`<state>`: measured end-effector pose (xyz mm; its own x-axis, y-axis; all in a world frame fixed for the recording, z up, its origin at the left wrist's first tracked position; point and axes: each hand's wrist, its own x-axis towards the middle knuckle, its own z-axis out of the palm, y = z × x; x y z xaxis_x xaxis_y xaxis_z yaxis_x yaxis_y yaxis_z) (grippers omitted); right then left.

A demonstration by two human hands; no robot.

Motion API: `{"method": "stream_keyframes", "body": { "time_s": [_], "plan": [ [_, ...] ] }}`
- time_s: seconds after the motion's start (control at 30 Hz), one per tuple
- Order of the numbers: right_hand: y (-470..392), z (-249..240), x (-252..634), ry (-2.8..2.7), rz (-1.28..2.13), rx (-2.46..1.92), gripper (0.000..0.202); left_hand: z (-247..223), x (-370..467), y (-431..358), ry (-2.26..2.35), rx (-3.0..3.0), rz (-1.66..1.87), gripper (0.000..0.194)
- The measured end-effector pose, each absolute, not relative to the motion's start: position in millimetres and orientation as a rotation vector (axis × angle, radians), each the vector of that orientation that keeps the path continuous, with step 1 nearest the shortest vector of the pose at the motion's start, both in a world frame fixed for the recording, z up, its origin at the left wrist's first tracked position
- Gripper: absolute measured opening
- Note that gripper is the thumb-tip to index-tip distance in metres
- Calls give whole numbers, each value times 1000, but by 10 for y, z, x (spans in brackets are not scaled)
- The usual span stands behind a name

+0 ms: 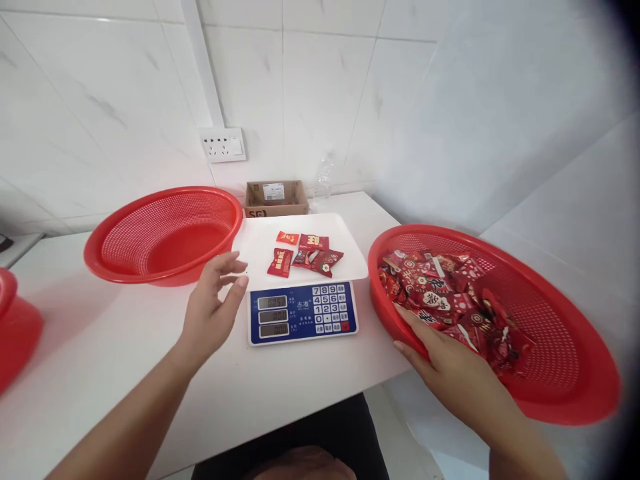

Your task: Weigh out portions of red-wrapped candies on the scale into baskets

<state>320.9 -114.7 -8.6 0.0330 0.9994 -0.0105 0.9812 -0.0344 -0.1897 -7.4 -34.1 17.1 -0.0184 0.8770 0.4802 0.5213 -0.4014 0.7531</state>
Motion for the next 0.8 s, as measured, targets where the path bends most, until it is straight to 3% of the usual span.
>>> {"method": "stream_keyframes", "body": {
  "time_s": [0.27, 0.47, 0.53, 0.6, 0.8],
  "plan": [
    [-1148, -102, 3223, -2096, 287, -2158, 56, 375, 174, 459, 1464, 2325, 525, 51],
    [-1149, -134, 3238, -2080, 279, -2140, 56, 296, 341, 873, 1316, 2539, -103, 100],
    [-1148, -144, 3242, -2076, 270, -2110, 55, 274, 364, 959, 1264, 2617, -200, 104],
    [-1145, -149, 3243, -2074, 259, -2081, 54, 246, 373, 1004, 1216, 2711, -163, 94],
    [-1125, -179, 3252, -2125, 198, -2048, 54, 128, 358, 918, 1304, 2854, 30, 40]
  ]
}}
